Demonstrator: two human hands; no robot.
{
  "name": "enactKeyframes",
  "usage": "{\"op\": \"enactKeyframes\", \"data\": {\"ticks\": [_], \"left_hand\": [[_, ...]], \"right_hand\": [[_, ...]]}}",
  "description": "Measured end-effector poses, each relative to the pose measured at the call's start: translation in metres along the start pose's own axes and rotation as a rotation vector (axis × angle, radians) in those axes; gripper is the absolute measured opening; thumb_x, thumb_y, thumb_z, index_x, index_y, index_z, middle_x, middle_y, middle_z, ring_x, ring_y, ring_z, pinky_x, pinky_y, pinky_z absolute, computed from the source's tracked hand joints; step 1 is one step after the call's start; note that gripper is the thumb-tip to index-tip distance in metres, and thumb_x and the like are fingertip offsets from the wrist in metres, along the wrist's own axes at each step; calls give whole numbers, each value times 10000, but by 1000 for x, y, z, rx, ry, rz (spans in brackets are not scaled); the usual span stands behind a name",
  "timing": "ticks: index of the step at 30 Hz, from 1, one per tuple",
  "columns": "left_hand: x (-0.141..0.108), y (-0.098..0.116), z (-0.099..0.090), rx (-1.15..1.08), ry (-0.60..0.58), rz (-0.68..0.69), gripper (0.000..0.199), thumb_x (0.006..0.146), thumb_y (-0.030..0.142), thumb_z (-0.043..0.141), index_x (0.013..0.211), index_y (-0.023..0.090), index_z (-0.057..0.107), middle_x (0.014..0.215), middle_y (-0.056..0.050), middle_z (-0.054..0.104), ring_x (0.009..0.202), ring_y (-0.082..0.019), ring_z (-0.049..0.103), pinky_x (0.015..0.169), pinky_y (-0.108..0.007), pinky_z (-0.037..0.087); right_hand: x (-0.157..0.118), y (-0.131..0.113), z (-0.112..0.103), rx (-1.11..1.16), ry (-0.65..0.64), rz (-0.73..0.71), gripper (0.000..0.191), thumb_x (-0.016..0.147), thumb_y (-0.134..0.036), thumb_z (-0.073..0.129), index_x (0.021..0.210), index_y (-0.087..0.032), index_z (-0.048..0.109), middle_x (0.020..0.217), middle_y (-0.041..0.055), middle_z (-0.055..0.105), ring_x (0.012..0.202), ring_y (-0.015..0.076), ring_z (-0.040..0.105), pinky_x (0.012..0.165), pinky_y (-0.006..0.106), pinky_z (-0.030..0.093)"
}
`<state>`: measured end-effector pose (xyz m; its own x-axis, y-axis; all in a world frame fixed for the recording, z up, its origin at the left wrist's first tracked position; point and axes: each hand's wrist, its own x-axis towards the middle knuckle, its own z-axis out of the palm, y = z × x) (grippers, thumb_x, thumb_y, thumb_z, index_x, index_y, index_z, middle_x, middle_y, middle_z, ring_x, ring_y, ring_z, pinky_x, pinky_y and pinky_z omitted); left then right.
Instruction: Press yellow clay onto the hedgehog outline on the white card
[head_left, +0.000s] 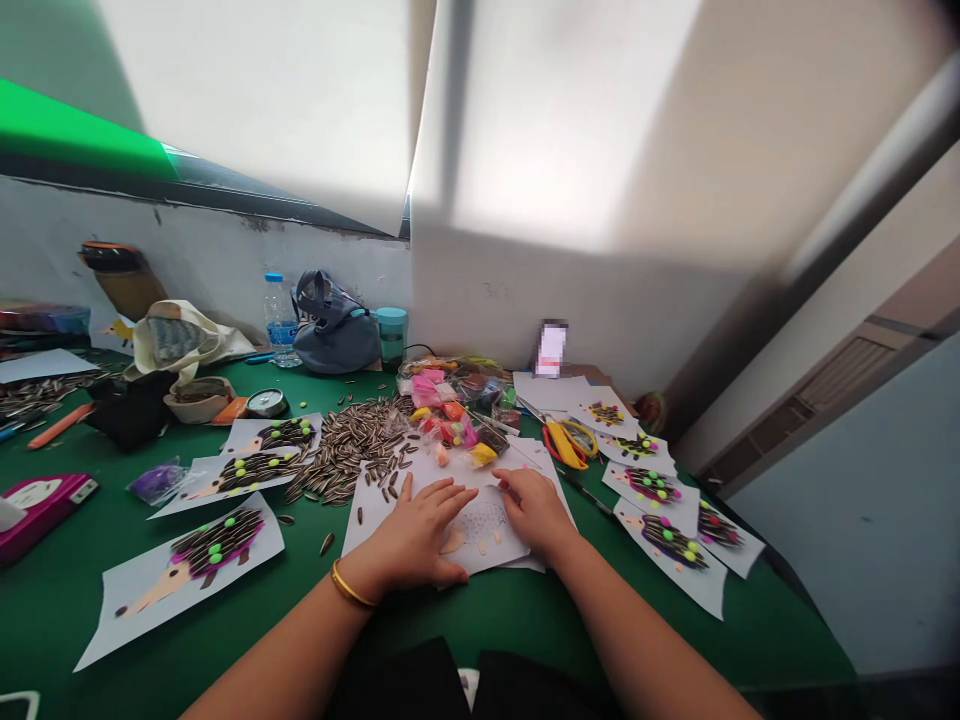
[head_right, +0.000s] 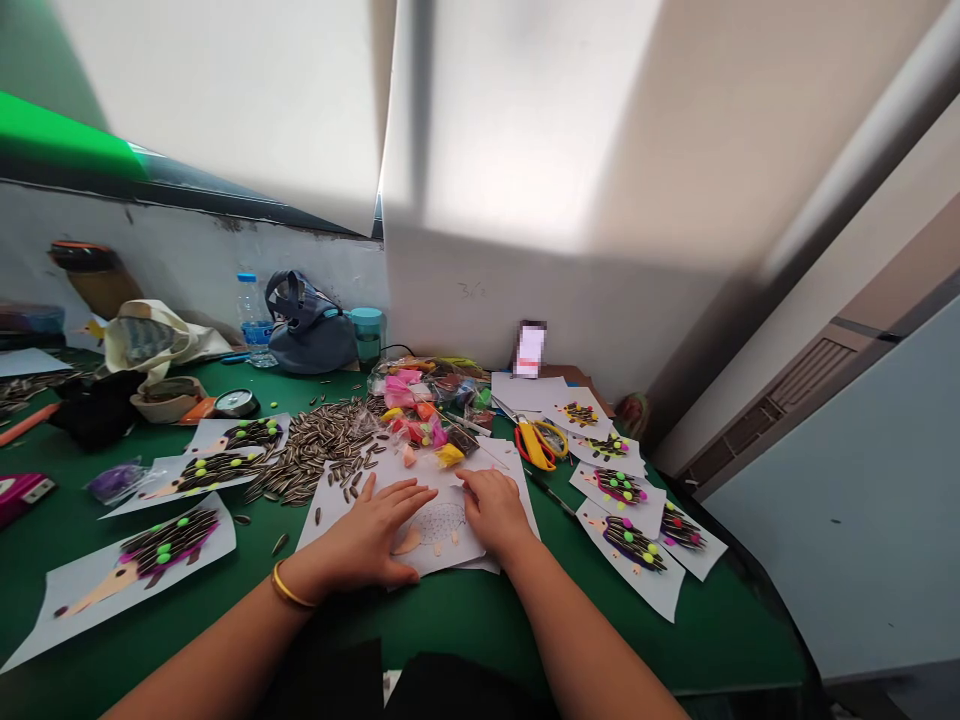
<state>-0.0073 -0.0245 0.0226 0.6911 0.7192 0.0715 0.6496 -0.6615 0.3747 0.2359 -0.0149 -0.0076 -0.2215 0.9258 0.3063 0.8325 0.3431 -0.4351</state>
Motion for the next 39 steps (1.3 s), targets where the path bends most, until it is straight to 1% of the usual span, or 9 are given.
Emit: {"op": "enactKeyframes", "data": {"ticks": [5, 8, 10, 11, 14, 17, 25, 33, 39], "left_hand": [[0, -2, -3, -11, 31, 14, 991, 627, 545, 772, 1473, 313, 310, 1500, -97, 417, 1396, -363, 324, 1134, -655, -59], [4, -8, -2, 2, 135, -37, 736, 800, 493, 644, 1445, 274, 367, 1454, -111, 478, 1371, -312, 388, 1165, -596, -34], [7, -13, -1, 25, 208, -98, 509, 909, 363, 508, 1401, 262, 424, 1425, -99, 516, 1337, -267, 446, 1172, -585, -5], [9, -15, 0, 38, 226, -132, 454, 921, 288, 468, 1375, 260, 453, 1411, -91, 532, 1317, -252, 471, 1171, -590, 9], [12, -19, 3, 77, 235, -205, 465, 881, 126, 417, 1320, 252, 508, 1385, -88, 560, 1292, -233, 500, 1167, -603, 41], [12, -21, 5, 104, 221, -215, 502, 858, 75, 386, 1309, 248, 520, 1371, -90, 572, 1298, -233, 494, 1166, -606, 38], [12, -25, 10, 106, 260, -215, 452, 866, 84, 386, 1246, 243, 572, 1229, -81, 657, 1181, -235, 563, 1164, -599, 69], [12, -23, 8, 107, 262, -189, 403, 860, 96, 409, 1165, 256, 617, 1230, -60, 661, 1174, -230, 580, 1178, -579, 58], [12, -19, 7, 117, 268, -191, 373, 874, 104, 405, 1132, 271, 616, 1207, -48, 669, 1149, -220, 589, 1174, -577, 48]], "right_hand": [[2, 0, 1, 48, 48, 20, 411, 846, -92, 472, 1202, -234, 620, 1009, 48, 669, 950, 197, 606, 870, 337, 457], [4, 4, 2, 69, 114, 44, 397, 848, -93, 445, 1171, -226, 633, 1027, 57, 656, 958, 199, 607, 847, 328, 476], [5, 8, 3, 86, 154, 67, 379, 850, -101, 439, 1149, -222, 639, 1038, 59, 649, 970, 200, 608, 860, 330, 481], [6, 10, 3, 94, 166, 78, 373, 850, -105, 438, 1142, -220, 641, 1045, 59, 646, 974, 199, 609, 869, 331, 482], [9, 13, 5, 114, 158, 95, 363, 852, -110, 439, 1132, -213, 646, 1059, 64, 644, 983, 199, 611, 882, 333, 486], [11, 12, 5, 117, 130, 92, 358, 857, -110, 436, 1131, -199, 649, 1053, 71, 646, 1002, 205, 604, 889, 338, 488], [11, 15, 8, 137, 114, 74, 338, 864, -138, 460, 1136, -206, 648, 1036, 69, 651, 1016, 208, 600, 893, 353, 496], [9, 13, 7, 163, 136, 33, 324, 871, -140, 465, 1129, -211, 648, 1091, 69, 646, 1061, 208, 586, 960, 365, 470], [19, 11, 1, 35, 169, -15, 320, 865, -152, 512, 1141, -228, 654, 1140, 80, 625, 1089, 239, 549, 974, 413, 437]]}}
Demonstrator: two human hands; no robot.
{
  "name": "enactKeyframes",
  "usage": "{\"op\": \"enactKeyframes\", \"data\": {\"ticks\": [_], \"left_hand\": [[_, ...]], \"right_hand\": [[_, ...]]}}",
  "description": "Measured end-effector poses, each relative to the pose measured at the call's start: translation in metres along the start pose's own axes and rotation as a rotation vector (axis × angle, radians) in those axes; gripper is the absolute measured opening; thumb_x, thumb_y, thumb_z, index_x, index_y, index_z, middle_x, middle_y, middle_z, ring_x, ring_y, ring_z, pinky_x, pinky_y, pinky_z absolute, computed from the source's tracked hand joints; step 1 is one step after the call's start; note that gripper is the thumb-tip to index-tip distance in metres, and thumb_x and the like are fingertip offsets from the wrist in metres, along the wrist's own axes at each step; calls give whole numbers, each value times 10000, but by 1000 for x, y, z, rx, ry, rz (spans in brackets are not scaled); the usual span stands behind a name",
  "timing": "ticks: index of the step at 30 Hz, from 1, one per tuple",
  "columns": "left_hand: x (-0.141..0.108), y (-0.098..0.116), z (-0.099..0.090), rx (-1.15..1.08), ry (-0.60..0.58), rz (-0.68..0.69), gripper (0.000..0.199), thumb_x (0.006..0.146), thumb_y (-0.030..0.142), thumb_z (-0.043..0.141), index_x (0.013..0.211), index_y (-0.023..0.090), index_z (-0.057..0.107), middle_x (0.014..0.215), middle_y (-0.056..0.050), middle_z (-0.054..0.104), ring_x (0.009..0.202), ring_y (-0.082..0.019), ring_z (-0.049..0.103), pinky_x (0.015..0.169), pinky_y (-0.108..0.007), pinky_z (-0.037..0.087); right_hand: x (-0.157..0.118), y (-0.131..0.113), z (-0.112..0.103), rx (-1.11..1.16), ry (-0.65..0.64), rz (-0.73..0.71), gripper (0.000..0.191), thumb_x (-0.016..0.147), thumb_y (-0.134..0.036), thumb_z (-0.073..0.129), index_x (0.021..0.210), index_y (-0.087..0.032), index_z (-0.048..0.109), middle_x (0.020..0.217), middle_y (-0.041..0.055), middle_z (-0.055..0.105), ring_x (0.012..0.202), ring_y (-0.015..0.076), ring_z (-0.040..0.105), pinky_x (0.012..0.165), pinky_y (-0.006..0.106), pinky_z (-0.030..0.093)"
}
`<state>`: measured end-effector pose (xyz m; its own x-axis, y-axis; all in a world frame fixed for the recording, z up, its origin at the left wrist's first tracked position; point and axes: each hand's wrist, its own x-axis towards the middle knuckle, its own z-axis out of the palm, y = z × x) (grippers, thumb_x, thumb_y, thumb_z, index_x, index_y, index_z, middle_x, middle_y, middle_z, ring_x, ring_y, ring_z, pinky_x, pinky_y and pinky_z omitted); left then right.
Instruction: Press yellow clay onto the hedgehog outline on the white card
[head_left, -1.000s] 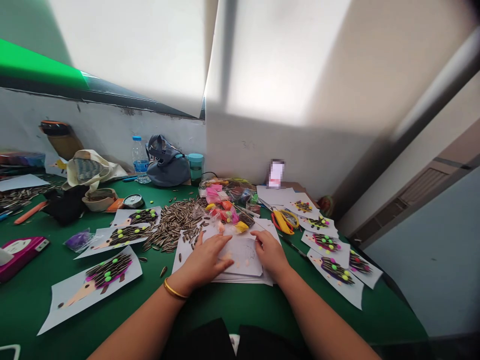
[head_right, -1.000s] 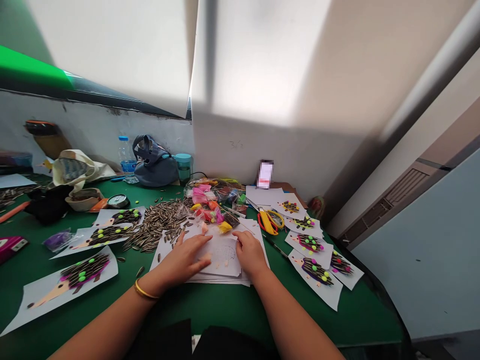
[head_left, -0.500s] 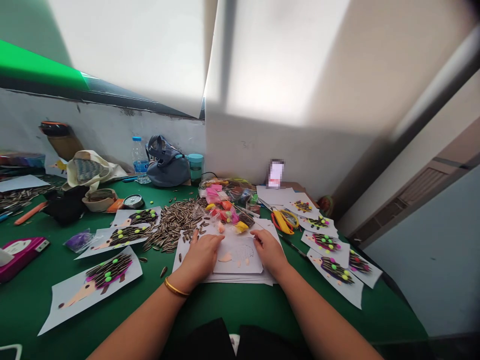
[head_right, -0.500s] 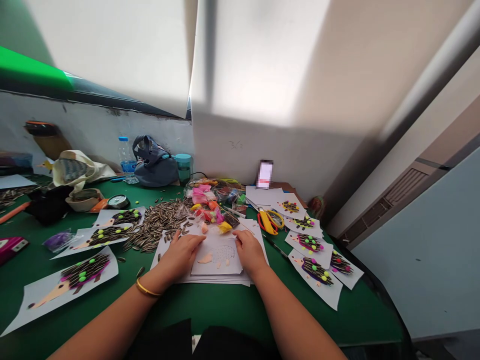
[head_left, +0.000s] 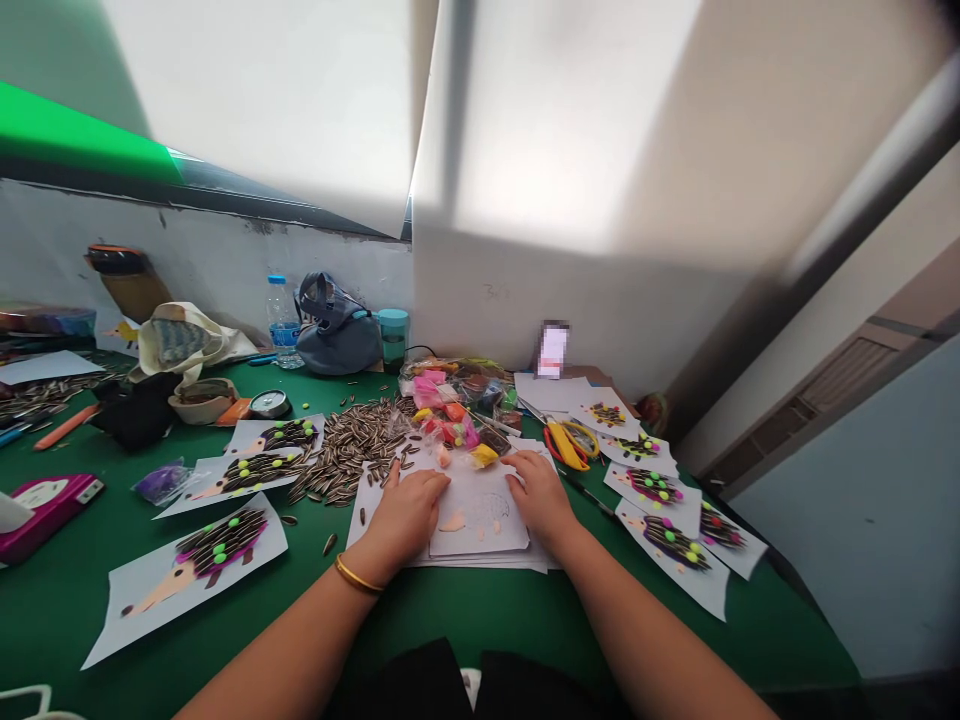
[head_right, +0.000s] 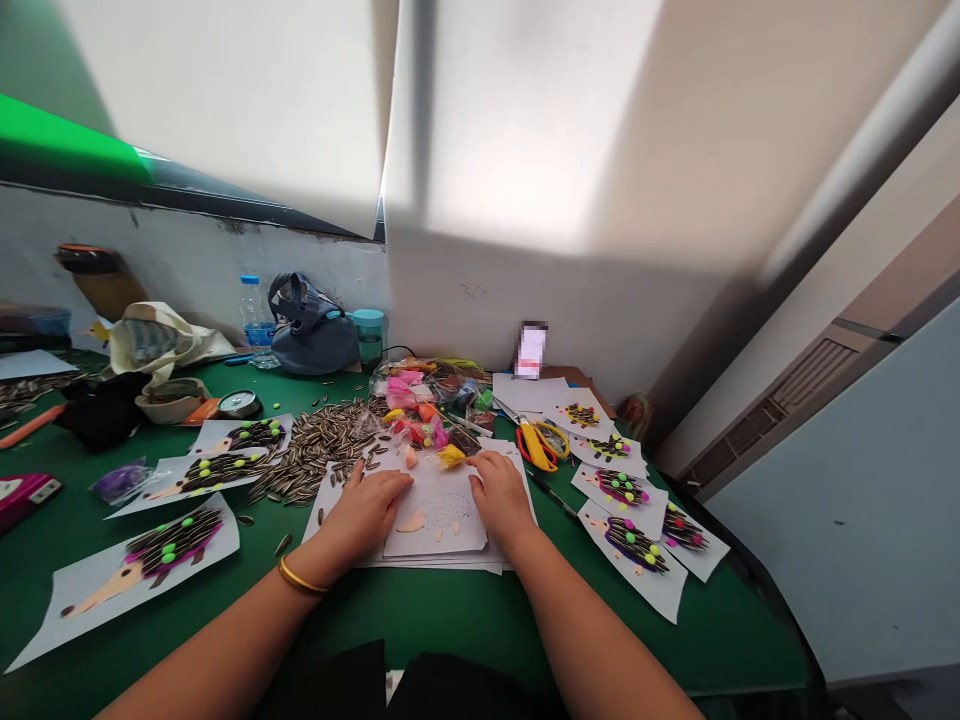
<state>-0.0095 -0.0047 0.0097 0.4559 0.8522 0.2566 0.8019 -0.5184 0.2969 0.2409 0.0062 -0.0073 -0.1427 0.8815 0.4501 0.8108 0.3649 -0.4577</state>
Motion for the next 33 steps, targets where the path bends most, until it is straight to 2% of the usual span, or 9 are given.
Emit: {"op": "enactKeyframes", "data": {"ticks": [7, 11, 15, 18, 21, 24, 27, 30, 33], "left_hand": [[0, 1, 0, 5, 11, 3, 368, 851, 84, 416, 1102, 262, 619, 1179, -47, 675, 1125, -230, 597, 1163, -598, 49], [1, -1, 2, 11, -1, -5, 377, 838, 82, 428, 1104, 266, 622, 1195, -56, 672, 1128, -234, 595, 1162, -602, 34], [0, -2, 3, 14, 5, -6, 373, 838, 90, 439, 1103, 273, 628, 1204, -59, 670, 1135, -241, 594, 1163, -609, 25], [0, 1, 2, 9, 17, -3, 340, 862, 113, 433, 1089, 269, 633, 1189, -54, 675, 1126, -243, 601, 1159, -620, 31], [-1, 3, -1, 9, 21, 3, 307, 879, 133, 433, 1067, 261, 640, 1164, -55, 683, 1118, -244, 605, 1158, -621, 33], [-1, 3, -3, 9, 23, 9, 281, 881, 150, 448, 1053, 261, 642, 1161, -50, 683, 1124, -240, 601, 1163, -608, 22], [-1, 3, -3, 9, 28, 12, 274, 883, 151, 451, 1052, 261, 636, 1176, -46, 680, 1131, -232, 598, 1170, -589, 2], [-1, 3, -2, 7, 28, 11, 266, 885, 152, 451, 1050, 254, 633, 1181, -46, 680, 1127, -229, 600, 1168, -592, -3], [-1, 4, -2, 14, 28, 8, 251, 884, 158, 458, 1035, 248, 636, 1186, -53, 679, 1123, -234, 600, 1162, -603, 3]], "right_hand": [[41, -22, 4, -173, -147, -100, 460, 806, -149, 628, 1239, -304, 619, 1163, 75, 607, 1127, 284, 500, 942, 422, 410], [51, -29, 12, -171, -173, -134, 350, 769, -159, 671, 1093, -292, 686, 1149, 64, 611, 1107, 282, 508, 947, 435, 401], [43, -24, 11, -62, -87, -125, 278, 781, -169, 643, 1051, -233, 652, 1174, 72, 618, 1118, 259, 521, 977, 416, 395], [31, -18, 5, -6, -101, -83, 289, 843, -171, 531, 1124, -195, 594, 1109, 89, 641, 1048, 243, 561, 932, 380, 428], [21, -13, 0, 58, -118, -55, 317, 910, -201, 422, 1204, -202, 540, 1142, 87, 625, 1066, 227, 559, 933, 350, 429], [17, -9, -1, 102, -124, -62, 326, 947, -317, 423, 1244, -208, 499, 1180, 88, 603, 1103, 229, 543, 936, 345, 426], [16, -10, 0, 79, -101, -45, 292, 974, -404, 387, 1101, -197, 550, 1048, 86, 628, 1000, 230, 569, 856, 334, 443], [16, -14, 1, 16, -51, -16, 323, 999, -379, 301, 895, -205, 552, 884, 71, 618, 862, 215, 573, 763, 312, 436], [14, -16, -1, 13, -17, -22, 331, 1001, -363, 279, 846, -210, 528, 839, 66, 604, 819, 211, 565, 731, 307, 430]]}}
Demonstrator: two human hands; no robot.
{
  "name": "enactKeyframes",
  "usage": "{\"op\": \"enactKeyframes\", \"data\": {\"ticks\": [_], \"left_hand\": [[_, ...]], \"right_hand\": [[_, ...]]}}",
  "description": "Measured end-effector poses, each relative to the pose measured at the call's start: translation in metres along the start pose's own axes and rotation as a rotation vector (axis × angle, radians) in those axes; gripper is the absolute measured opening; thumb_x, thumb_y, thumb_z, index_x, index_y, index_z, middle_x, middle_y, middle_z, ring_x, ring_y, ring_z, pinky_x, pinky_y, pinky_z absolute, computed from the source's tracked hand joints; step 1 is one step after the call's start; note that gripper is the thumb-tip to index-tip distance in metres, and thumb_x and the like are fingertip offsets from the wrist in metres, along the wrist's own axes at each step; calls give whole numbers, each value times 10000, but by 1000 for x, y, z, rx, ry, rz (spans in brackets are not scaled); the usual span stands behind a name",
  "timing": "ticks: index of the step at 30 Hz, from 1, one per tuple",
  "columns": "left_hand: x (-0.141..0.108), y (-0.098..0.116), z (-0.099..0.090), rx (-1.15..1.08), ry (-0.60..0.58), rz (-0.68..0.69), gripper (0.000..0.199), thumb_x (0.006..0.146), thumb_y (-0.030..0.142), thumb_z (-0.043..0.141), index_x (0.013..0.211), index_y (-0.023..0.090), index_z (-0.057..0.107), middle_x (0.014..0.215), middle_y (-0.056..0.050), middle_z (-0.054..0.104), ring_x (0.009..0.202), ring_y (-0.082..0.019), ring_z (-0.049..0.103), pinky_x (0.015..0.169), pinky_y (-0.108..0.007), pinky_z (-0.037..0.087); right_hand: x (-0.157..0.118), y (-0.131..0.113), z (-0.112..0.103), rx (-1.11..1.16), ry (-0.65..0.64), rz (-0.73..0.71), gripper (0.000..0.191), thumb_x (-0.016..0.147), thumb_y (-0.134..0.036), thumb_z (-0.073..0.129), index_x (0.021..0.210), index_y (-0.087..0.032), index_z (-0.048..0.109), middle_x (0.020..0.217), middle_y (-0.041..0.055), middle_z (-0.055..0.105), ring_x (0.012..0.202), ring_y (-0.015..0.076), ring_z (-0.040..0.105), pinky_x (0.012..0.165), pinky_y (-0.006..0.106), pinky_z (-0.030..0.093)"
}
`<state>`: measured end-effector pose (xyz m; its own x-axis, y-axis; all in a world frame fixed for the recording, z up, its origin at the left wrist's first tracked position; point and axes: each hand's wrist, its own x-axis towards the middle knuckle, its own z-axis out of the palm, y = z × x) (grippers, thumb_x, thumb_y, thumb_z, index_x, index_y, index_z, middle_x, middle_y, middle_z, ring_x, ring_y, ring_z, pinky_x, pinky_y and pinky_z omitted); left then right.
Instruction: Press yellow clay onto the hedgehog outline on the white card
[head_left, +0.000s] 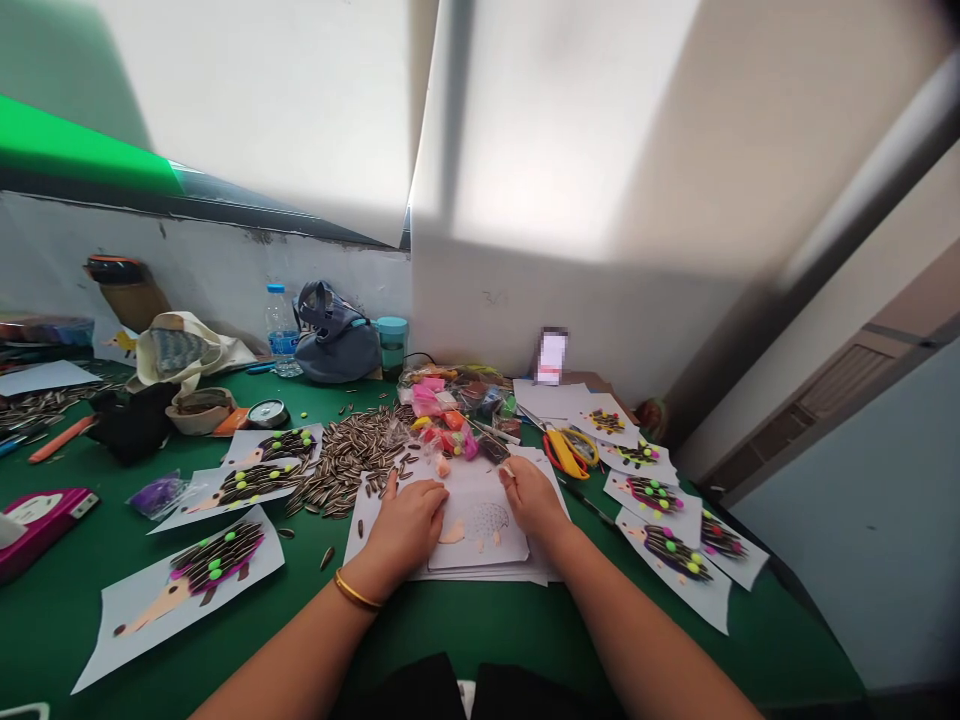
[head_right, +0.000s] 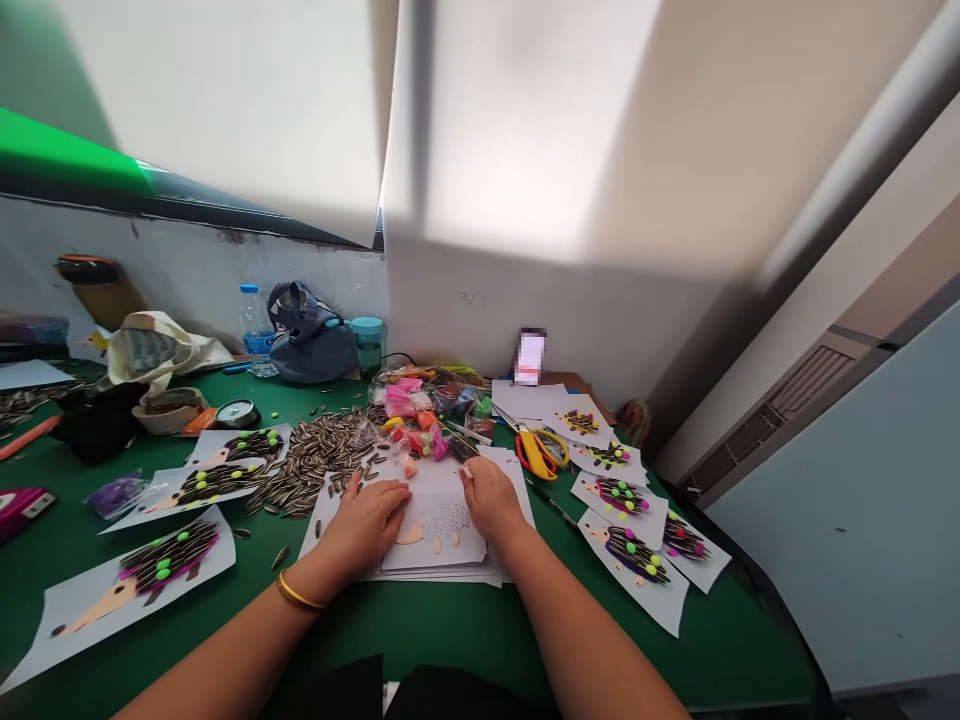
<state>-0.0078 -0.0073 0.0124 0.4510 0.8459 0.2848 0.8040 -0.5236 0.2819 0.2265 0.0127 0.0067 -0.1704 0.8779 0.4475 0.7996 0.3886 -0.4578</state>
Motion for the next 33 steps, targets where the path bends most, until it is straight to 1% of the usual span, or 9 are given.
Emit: {"op": "enactKeyframes", "data": {"ticks": [6, 9, 12, 16, 20, 24, 28, 31, 33], "left_hand": [[0, 1, -1, 7, 0, -5, 230, 877, 155, 475, 999, 250, 645, 1157, -52, 691, 1103, -230, 605, 1158, -603, 15], [-1, 1, -1, 3, 5, -4, 220, 878, 165, 485, 1001, 250, 646, 1148, -47, 693, 1089, -229, 612, 1154, -609, 22], [-1, 1, -1, -6, 7, -2, 218, 870, 168, 507, 1020, 251, 642, 1155, -46, 687, 1092, -230, 610, 1153, -610, 19], [-1, 0, 1, -8, 6, -3, 215, 855, 163, 529, 1016, 252, 643, 1145, -48, 687, 1085, -230, 612, 1156, -601, 24], [-1, -1, 1, 2, -1, -5, 204, 855, 162, 526, 993, 249, 648, 1135, -53, 691, 1079, -235, 614, 1151, -611, 37], [-1, 0, 1, -8, -1, -3, 217, 860, 165, 521, 1021, 248, 640, 1154, -55, 684, 1094, -234, 607, 1149, -616, 29], [-1, -1, 2, -19, -4, -4, 225, 852, 164, 532, 1034, 245, 637, 1167, -54, 680, 1113, -235, 600, 1149, -617, 0], [-1, -2, 3, -17, -14, -11, 216, 852, 168, 533, 1022, 243, 643, 1185, -64, 675, 1118, -238, 598, 1146, -625, 8], [-1, -2, 3, -16, -16, -17, 220, 852, 168, 531, 1025, 245, 642, 1193, -67, 673, 1120, -236, 597, 1148, -623, 13]], "right_hand": [[-3, 4, 1, 55, 30, 36, 248, 915, -450, 497, 923, -206, 545, 901, 63, 625, 837, 223, 578, 729, 314, 438], [-2, 6, 2, 72, 49, 64, 230, 948, -398, 433, 923, -211, 563, 877, 53, 634, 822, 217, 586, 725, 308, 428], [-2, 8, 1, 86, 61, 55, 279, 972, -354, 348, 885, -211, 571, 839, 47, 634, 793, 207, 581, 719, 306, 419], [-1, 9, 0, 132, 75, 100, 314, 969, -367, 335, 805, -212, 553, 783, 37, 619, 747, 198, 567, 686, 302, 410], [-1, 10, 1, 270, 76, 163, 273, 902, -471, 486, 850, -209, 545, 801, 19, 619, 729, 187, 570, 671, 288, 422], [-2, 13, 1, 297, 65, 233, 301, 822, -501, 609, 852, -211, 534, 770, 5, 618, 690, 186, 565, 628, 280, 411], [-4, 15, -1, 323, 59, 209, 353, 896, -552, 485, 843, -209, 551, 758, 20, 630, 692, 191, 577, 639, 290, 412], [-5, 14, -2, 353, 82, 156, 417, 971, -508, 328, 792, -209, 557, 764, 30, 630, 715, 185, 587, 682, 299, 424], [-5, 13, -2, 345, 105, 136, 442, 989, -471, 280, 749, -211, 546, 754, 33, 624, 728, 186, 588, 709, 307, 427]]}}
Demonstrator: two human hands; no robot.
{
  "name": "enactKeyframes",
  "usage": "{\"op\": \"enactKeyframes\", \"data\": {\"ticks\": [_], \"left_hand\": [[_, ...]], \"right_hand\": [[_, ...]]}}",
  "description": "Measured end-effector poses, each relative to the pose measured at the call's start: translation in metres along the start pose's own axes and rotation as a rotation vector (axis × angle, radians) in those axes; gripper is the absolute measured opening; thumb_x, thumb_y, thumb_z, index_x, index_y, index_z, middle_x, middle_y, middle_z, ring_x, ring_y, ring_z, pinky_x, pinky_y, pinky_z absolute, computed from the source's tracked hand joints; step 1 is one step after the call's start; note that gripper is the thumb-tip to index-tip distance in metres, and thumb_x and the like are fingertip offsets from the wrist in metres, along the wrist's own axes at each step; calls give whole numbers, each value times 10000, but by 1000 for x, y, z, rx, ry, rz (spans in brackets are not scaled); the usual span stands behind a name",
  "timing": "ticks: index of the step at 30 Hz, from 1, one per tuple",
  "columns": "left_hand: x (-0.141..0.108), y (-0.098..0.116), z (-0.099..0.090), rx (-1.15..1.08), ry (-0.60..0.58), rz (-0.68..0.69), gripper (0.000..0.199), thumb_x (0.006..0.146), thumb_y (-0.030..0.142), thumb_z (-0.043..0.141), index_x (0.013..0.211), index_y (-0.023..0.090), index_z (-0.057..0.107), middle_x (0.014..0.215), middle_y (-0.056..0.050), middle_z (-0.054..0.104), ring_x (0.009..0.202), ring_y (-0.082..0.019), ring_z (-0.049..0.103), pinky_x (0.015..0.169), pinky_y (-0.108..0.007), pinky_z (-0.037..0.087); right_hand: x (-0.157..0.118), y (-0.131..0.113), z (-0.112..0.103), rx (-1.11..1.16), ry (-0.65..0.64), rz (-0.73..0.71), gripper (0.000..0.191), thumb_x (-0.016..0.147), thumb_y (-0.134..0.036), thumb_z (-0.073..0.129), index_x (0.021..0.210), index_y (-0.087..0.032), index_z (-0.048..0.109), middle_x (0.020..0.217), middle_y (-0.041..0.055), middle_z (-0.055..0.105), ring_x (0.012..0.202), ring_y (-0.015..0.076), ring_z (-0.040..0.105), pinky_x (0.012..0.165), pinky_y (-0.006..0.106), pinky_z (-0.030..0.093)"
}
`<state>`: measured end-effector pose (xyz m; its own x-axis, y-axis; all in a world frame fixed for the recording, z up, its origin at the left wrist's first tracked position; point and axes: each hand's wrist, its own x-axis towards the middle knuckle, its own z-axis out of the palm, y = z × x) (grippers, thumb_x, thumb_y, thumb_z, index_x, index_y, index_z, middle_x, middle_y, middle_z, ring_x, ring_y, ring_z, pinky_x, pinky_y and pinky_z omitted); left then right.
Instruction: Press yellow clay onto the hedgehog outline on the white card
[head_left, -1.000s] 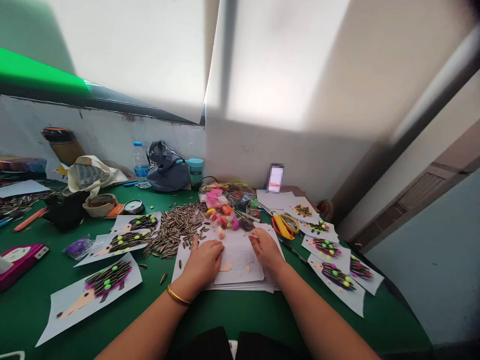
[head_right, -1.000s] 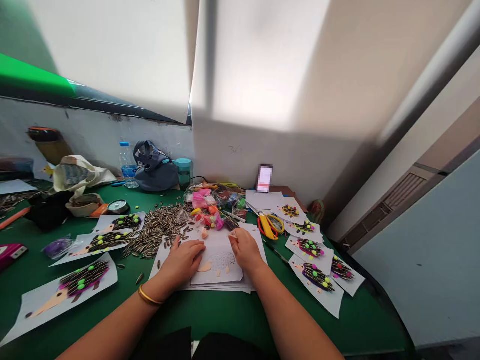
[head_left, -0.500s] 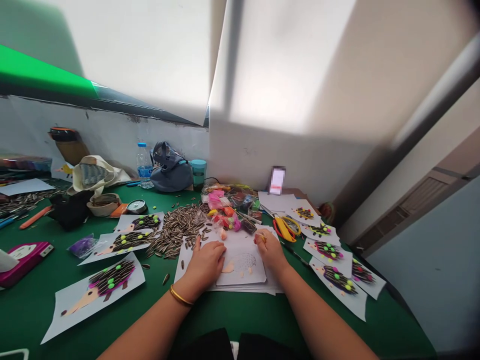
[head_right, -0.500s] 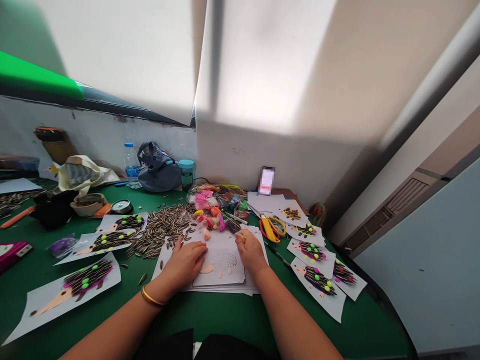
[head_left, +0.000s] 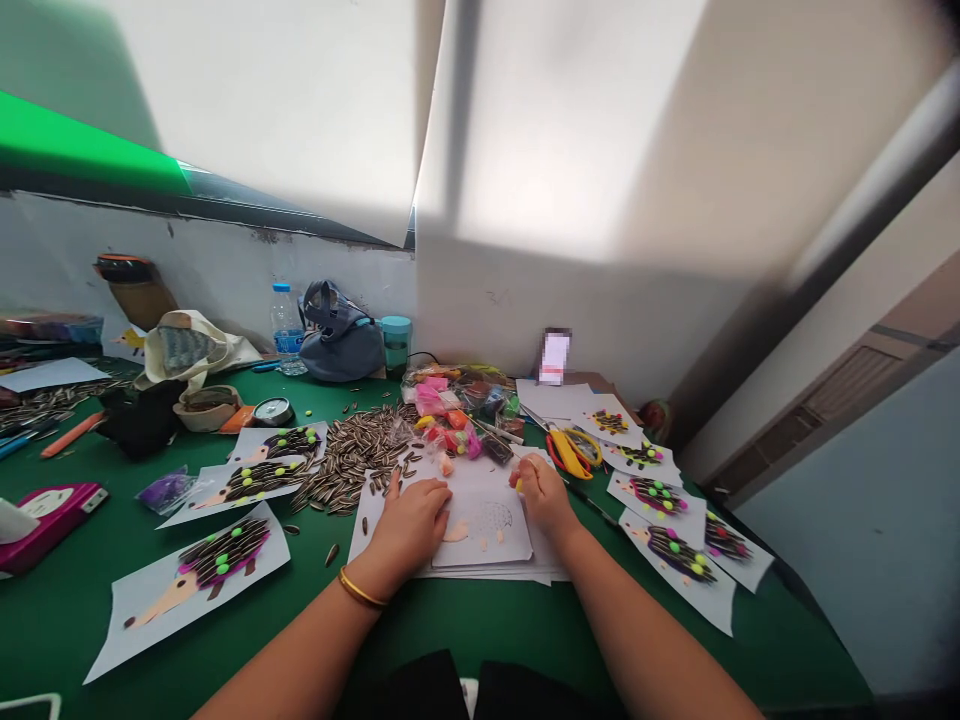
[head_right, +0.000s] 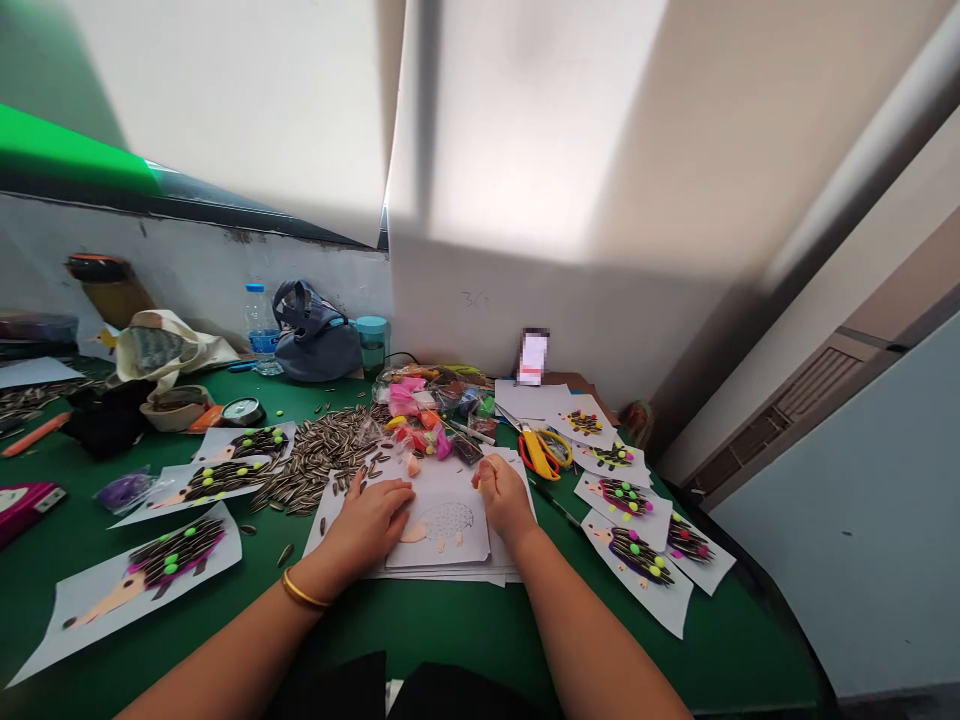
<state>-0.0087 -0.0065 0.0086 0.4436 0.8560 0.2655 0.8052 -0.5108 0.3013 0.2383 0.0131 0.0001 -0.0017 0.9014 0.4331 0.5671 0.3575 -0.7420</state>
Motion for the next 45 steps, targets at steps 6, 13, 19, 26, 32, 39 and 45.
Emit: {"op": "enactKeyframes", "data": {"ticks": [6, 13, 19, 26, 32, 39, 45], "left_hand": [[-1, 0, -1, -4, 10, 7, 228, 855, 177, 530, 1039, 259, 638, 1197, -53, 672, 1138, -238, 592, 1153, -622, 15], [-2, 3, -3, -4, 6, -2, 230, 856, 174, 528, 1039, 250, 645, 1188, -57, 674, 1136, -232, 594, 1162, -605, 20], [-1, 1, -1, -45, -12, -24, 247, 849, 175, 537, 1054, 262, 645, 1239, -62, 653, 1177, -249, 572, 1144, -638, 31], [0, -2, 2, -55, 2, -38, 252, 843, 181, 550, 1057, 269, 650, 1233, -59, 656, 1195, -266, 565, 1135, -655, 53], [2, -3, 1, -57, -3, -42, 251, 845, 174, 543, 1054, 260, 650, 1223, -63, 661, 1186, -265, 570, 1134, -658, 40], [1, -2, 1, -45, 5, -36, 247, 856, 179, 533, 1060, 266, 644, 1200, -52, 672, 1176, -247, 574, 1149, -613, 66], [3, -2, -1, -18, 41, -40, 231, 867, 185, 518, 1038, 259, 655, 1121, -52, 698, 1100, -237, 602, 1149, -536, 148]], "right_hand": [[1, 0, 1, 16, 11, 16, 396, 968, -482, 330, 790, -208, 555, 776, 37, 621, 745, 197, 586, 723, 323, 446], [1, 8, 6, 260, -41, 54, 447, 933, -457, 377, 1260, -194, 528, 1153, 89, 633, 1139, 254, 550, 1017, 413, 404], [4, 10, 11, 519, -75, 209, 471, 869, -470, 541, 1272, -232, 492, 1117, 91, 633, 1044, 245, 625, 805, 386, 552], [9, 9, 6, 450, 9, 278, 376, 838, -418, 567, 1139, -192, 580, 967, 70, 655, 760, 168, 605, 683, 300, 514], [9, 13, 5, 436, 30, 246, 408, 904, -541, 451, 1039, -190, 609, 836, 46, 632, 697, 165, 574, 610, 277, 485], [9, 17, 3, 264, 152, 189, 368, 915, -492, 430, 1029, -185, 597, 895, 64, 623, 797, 198, 593, 700, 334, 512], [14, 33, -2, -76, 190, 22, 454, 860, -216, 406, 1302, -171, 500, 1265, 130, 569, 1196, 247, 514, 1055, 461, 392]]}}
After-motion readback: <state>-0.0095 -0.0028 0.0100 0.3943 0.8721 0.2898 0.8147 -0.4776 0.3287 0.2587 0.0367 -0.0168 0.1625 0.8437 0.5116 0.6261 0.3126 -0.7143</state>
